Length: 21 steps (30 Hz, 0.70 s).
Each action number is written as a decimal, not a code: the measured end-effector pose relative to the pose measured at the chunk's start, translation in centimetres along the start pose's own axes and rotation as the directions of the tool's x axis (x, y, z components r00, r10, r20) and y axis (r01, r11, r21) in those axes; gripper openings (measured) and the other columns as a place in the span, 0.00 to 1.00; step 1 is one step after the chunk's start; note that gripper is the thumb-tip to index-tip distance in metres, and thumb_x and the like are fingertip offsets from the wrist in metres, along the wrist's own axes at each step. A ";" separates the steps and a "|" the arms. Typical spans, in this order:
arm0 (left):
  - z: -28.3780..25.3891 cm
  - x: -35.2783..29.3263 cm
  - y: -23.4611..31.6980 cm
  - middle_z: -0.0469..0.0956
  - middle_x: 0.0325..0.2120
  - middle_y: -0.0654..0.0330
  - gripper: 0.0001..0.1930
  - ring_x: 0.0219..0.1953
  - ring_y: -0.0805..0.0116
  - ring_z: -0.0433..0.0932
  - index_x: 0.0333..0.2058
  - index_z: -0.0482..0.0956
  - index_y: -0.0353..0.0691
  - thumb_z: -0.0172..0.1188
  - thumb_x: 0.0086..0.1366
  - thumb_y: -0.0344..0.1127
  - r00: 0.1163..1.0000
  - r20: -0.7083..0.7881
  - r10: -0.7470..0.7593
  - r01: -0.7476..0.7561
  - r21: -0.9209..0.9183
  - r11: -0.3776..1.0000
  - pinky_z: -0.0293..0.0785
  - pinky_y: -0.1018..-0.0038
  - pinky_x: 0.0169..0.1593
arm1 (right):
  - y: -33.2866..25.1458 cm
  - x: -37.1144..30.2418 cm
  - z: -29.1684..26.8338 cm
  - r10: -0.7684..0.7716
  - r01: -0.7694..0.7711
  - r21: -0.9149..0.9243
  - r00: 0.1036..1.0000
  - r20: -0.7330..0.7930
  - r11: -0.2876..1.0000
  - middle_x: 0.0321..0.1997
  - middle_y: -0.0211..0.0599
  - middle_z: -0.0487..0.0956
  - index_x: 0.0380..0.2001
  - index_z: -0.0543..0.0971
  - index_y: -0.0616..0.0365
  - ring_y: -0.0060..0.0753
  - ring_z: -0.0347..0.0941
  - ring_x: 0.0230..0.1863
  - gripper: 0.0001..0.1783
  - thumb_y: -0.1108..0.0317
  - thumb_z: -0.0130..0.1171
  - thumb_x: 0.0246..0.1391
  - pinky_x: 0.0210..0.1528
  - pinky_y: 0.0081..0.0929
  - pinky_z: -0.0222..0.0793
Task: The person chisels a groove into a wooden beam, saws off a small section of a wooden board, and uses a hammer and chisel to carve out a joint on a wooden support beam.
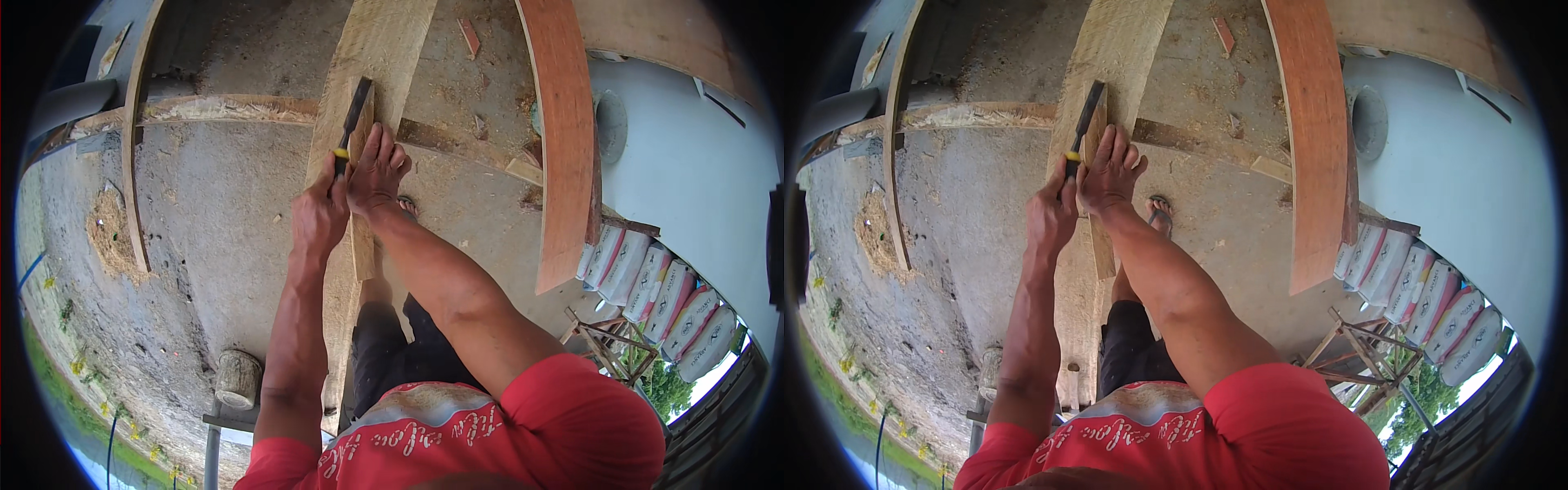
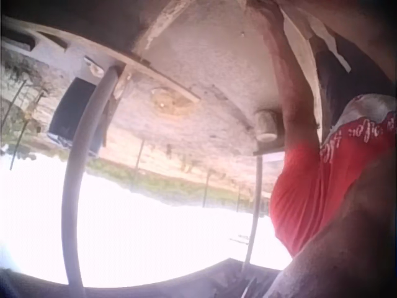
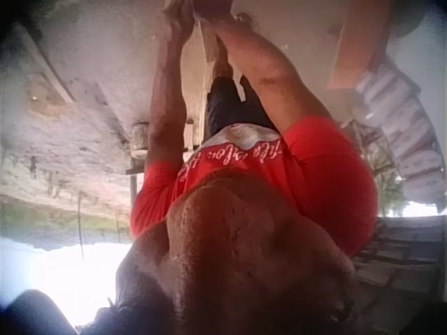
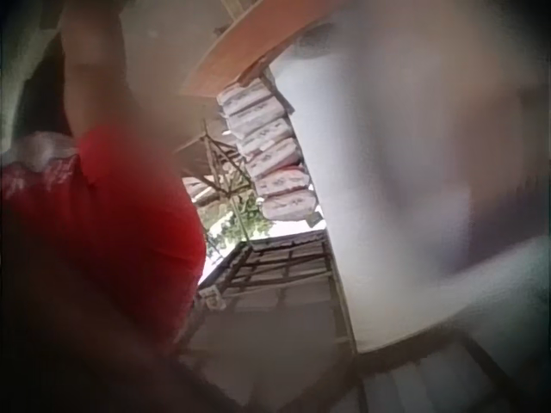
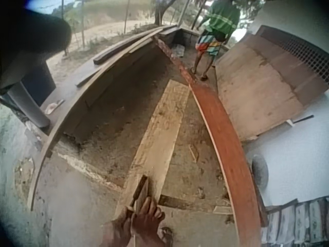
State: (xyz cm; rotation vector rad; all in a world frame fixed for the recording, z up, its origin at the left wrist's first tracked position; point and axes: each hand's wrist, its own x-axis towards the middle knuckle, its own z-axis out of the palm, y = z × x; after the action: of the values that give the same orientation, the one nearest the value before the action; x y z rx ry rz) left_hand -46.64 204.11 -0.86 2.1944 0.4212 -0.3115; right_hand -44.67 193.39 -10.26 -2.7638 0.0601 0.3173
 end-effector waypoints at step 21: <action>1.9 -2.1 0.5 0.77 0.22 0.38 0.22 0.24 0.44 0.80 0.58 0.75 0.36 0.55 0.66 0.34 1.000 -0.018 0.011 -0.011 0.027 1.000 0.74 0.60 0.29 | 1.4 1.1 2.0 -0.005 0.002 -0.069 0.999 -0.050 0.998 0.74 0.46 0.43 0.70 0.41 0.63 0.54 0.47 0.66 0.60 0.58 0.69 0.43 0.64 0.70 0.42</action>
State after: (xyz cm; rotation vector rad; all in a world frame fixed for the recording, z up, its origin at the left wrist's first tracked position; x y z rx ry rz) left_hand -48.49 201.85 -0.89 2.2266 0.4170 -0.2926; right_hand -44.14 192.80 -12.82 -2.8395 0.0583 0.2539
